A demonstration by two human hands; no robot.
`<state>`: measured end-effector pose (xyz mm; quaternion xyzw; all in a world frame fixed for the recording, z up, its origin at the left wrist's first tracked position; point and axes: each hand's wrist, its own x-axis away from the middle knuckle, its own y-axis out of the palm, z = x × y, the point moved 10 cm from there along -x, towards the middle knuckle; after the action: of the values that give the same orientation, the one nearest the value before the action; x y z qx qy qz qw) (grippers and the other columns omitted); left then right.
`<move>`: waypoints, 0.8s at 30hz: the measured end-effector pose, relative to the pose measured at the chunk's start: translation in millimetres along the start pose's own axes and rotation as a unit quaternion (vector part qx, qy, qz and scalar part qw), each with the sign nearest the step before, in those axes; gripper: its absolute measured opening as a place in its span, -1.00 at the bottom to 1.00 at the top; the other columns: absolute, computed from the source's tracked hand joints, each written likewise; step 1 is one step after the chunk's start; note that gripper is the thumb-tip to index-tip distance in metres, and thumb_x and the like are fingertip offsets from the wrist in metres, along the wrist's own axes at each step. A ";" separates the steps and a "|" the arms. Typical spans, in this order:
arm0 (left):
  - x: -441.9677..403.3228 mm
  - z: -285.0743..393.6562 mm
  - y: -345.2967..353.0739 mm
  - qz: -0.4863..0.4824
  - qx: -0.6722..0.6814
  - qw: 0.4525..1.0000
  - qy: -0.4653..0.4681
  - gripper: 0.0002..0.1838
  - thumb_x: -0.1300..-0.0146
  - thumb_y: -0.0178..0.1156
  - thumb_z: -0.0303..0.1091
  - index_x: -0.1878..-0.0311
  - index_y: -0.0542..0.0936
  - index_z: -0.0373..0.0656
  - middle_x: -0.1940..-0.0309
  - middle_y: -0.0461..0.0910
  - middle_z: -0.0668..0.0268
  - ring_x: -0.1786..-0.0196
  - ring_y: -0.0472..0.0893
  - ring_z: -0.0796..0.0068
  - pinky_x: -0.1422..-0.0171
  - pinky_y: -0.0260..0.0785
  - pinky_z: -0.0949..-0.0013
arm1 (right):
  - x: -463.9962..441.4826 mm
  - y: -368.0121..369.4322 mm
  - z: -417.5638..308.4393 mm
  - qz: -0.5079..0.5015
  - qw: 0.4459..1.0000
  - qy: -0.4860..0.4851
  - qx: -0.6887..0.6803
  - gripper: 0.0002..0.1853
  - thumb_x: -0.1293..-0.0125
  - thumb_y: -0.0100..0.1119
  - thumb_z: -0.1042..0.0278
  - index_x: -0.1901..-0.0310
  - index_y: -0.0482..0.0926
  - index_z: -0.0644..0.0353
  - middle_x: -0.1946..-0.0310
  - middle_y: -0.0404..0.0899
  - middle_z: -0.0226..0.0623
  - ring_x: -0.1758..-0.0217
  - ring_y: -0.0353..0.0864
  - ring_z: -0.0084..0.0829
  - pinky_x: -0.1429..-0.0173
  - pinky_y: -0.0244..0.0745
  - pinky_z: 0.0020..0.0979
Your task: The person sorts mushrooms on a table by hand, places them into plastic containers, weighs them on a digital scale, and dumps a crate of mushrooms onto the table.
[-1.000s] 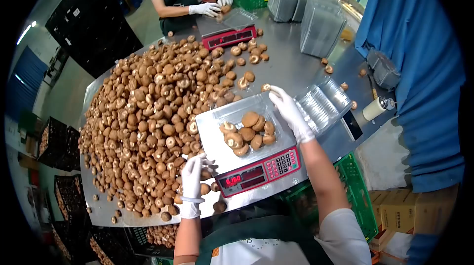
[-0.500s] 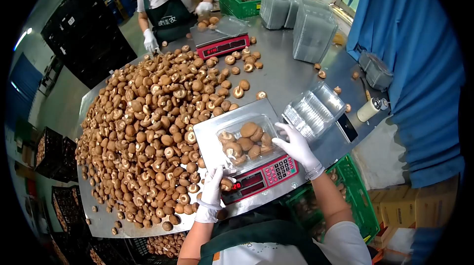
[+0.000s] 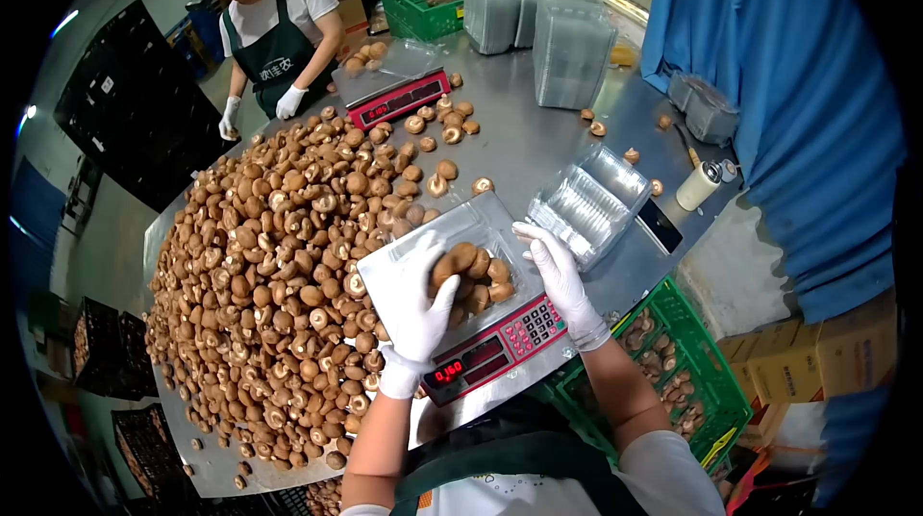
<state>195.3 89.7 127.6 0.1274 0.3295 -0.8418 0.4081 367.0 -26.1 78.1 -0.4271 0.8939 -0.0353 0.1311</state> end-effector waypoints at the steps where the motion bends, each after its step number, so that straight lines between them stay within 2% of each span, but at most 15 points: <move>1: -2.8 -2.7 10.3 -0.048 0.035 0.998 -0.012 -0.50 -0.13 0.26 -0.51 -0.19 0.46 -0.26 -0.28 0.39 0.05 -0.33 0.38 0.12 -0.42 0.16 0.23 | -1.1 1.4 -0.6 -0.006 1.000 0.002 0.001 -0.47 -0.49 -0.18 -0.07 -0.19 0.44 0.22 -0.15 0.47 -0.22 -0.23 0.43 -0.41 -0.23 0.36 -0.40; 3: -5.6 1.1 9.4 -0.041 0.028 0.998 -0.026 -0.51 -0.11 0.29 -0.50 -0.17 0.50 -0.21 -0.28 0.40 0.08 -0.34 0.38 0.15 -0.41 0.18 0.23 | -1.1 -3.5 -8.7 0.022 0.999 -0.035 0.030 -0.60 -0.48 -0.07 0.13 -0.10 0.48 0.30 -0.03 0.54 -0.15 -0.16 0.48 -0.33 -0.28 0.29 -0.38; 5: -9.5 26.5 5.8 -0.050 -0.022 0.997 0.046 -0.47 -0.05 0.34 -0.47 -0.17 0.52 -0.18 -0.23 0.45 0.10 -0.29 0.42 0.11 -0.37 0.24 0.25 | -1.6 -8.5 -5.5 0.040 0.997 -0.055 0.042 -0.64 -0.48 -0.06 0.18 -0.08 0.50 0.30 -0.02 0.55 -0.17 -0.15 0.49 -0.33 -0.27 0.29 -0.38; 6: -8.9 30.6 17.5 -0.100 -0.055 0.991 0.062 -0.44 -0.03 0.35 -0.43 -0.18 0.52 -0.13 -0.27 0.41 0.09 -0.34 0.37 0.09 -0.42 0.19 0.26 | -2.4 -8.8 -1.9 0.040 0.998 -0.038 0.018 -0.64 -0.48 -0.07 0.19 -0.08 0.51 0.29 -0.02 0.55 -0.18 -0.15 0.49 -0.34 -0.27 0.29 -0.38; 7: -2.9 19.8 41.4 -0.172 -0.057 0.980 0.079 -0.40 -0.09 0.33 -0.26 -0.25 0.46 -0.06 -0.34 0.32 0.12 -0.41 0.27 0.12 -0.48 0.07 0.14 | -4.1 -9.6 0.3 0.040 0.999 -0.023 -0.005 -0.64 -0.48 -0.08 0.19 -0.09 0.51 0.29 -0.02 0.56 -0.19 -0.15 0.49 -0.34 -0.27 0.29 -0.38; 9: 15.5 7.7 79.9 -0.276 -0.235 0.923 0.133 -0.29 -0.13 0.26 -0.02 -0.35 0.35 0.00 -0.39 0.25 0.17 -0.46 0.17 0.08 -0.51 -0.07 -0.02 | -6.1 -8.5 7.0 0.036 0.999 -0.024 -0.013 -0.64 -0.49 -0.08 0.19 -0.09 0.51 0.28 -0.03 0.56 -0.20 -0.16 0.49 -0.35 -0.28 0.29 -0.38; 10: 19.8 6.0 85.0 -0.292 -0.230 0.921 0.118 -0.20 -0.12 0.17 0.15 -0.41 0.25 0.05 -0.41 0.21 0.19 -0.48 0.11 0.04 -0.50 -0.14 -0.15 | -6.0 -5.4 6.9 0.023 1.000 -0.019 0.006 -0.59 -0.50 -0.13 0.11 -0.12 0.50 0.27 -0.08 0.53 -0.22 -0.19 0.46 -0.39 -0.25 0.33 -0.39; 11: 23.0 8.4 81.2 -0.288 -0.215 0.925 0.123 -0.19 -0.13 0.17 0.17 -0.42 0.24 0.06 -0.41 0.21 0.17 -0.48 0.11 -0.02 -0.51 -0.18 -0.15 | -8.5 -3.2 5.8 0.012 0.999 -0.018 0.025 -0.53 -0.51 -0.17 0.03 -0.14 0.48 0.26 -0.12 0.50 -0.25 -0.22 0.44 -0.44 -0.22 0.37 -0.40; 14: 12.6 27.5 26.4 -0.208 -0.162 0.962 0.067 -0.25 -0.18 0.21 0.02 -0.41 0.26 -0.01 -0.40 0.23 0.12 -0.45 0.16 -0.03 -0.49 -0.17 -0.12 | -11.5 -5.1 -2.8 0.030 0.998 -0.039 0.028 -0.59 -0.49 -0.10 0.11 -0.10 0.51 0.27 -0.07 0.54 -0.22 -0.18 0.48 -0.39 -0.24 0.34 -0.40; 16: 17.5 16.6 -33.2 -0.057 -0.067 0.996 0.012 -0.43 -0.17 0.23 -0.28 -0.27 0.43 -0.18 -0.26 0.40 0.04 -0.38 0.27 -0.01 -0.48 -0.03 0.03 | -15.6 -9.9 -7.8 0.044 0.997 -0.049 0.029 -0.65 -0.46 -0.04 0.19 -0.06 0.52 0.28 -0.03 0.57 -0.17 -0.16 0.50 -0.33 -0.28 0.31 -0.37; 18: 42.5 -24.0 -74.2 0.045 -0.007 0.994 -0.095 -0.56 -0.22 0.12 -0.51 -0.20 0.45 -0.30 -0.18 0.48 0.09 -0.30 0.40 0.16 -0.41 0.18 0.19 | -22.4 -9.8 -12.4 0.044 0.996 -0.060 0.045 -0.66 -0.44 0.00 0.21 -0.07 0.52 0.27 -0.06 0.55 -0.16 -0.18 0.49 -0.31 -0.28 0.32 -0.36; 21: 84.1 -65.4 -94.4 0.155 0.122 0.954 -0.224 -0.65 -0.30 0.04 -0.53 -0.15 0.47 -0.35 -0.12 0.51 0.12 -0.19 0.49 0.29 -0.33 0.28 0.28 | -35.6 4.2 -13.3 0.031 0.991 -0.077 0.104 -0.65 -0.41 0.05 0.21 -0.11 0.50 0.22 -0.12 0.49 -0.18 -0.18 0.48 -0.31 -0.26 0.35 -0.36; 22: 91.1 -68.3 -92.5 0.150 0.101 0.958 -0.222 -0.66 -0.30 0.05 -0.52 -0.14 0.48 -0.36 -0.12 0.51 0.12 -0.19 0.49 0.28 -0.32 0.28 0.27 | -39.6 15.0 -19.2 0.019 0.986 -0.084 0.146 -0.63 -0.40 0.07 0.21 -0.15 0.48 0.17 -0.15 0.46 -0.20 -0.17 0.48 -0.33 -0.24 0.37 -0.38; 23: 97.0 -71.2 -89.7 0.146 0.080 0.961 -0.220 -0.67 -0.30 0.06 -0.51 -0.12 0.49 -0.37 -0.11 0.52 0.12 -0.19 0.49 0.28 -0.32 0.28 0.27 | -39.5 27.9 -22.0 -0.035 0.989 -0.066 0.124 -0.59 -0.32 0.16 0.19 -0.17 0.48 0.11 -0.24 0.38 -0.18 -0.30 0.37 -0.23 -0.35 0.27 -0.26; 24: 98.3 -68.7 -86.3 0.132 0.033 0.973 -0.185 -0.67 -0.29 0.09 -0.48 -0.11 0.51 -0.34 -0.10 0.52 0.10 -0.19 0.48 0.25 -0.32 0.27 0.25 | -37.7 45.3 -37.0 -0.093 0.970 -0.116 0.191 -0.51 -0.24 0.24 0.12 -0.16 0.48 0.12 -0.26 0.35 -0.15 -0.36 0.27 -0.14 -0.40 0.19 -0.19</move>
<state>62.7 114.6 67.4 0.0248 0.2005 -0.7999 0.5650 345.6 29.9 113.5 -0.4767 0.8057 -0.1679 0.3088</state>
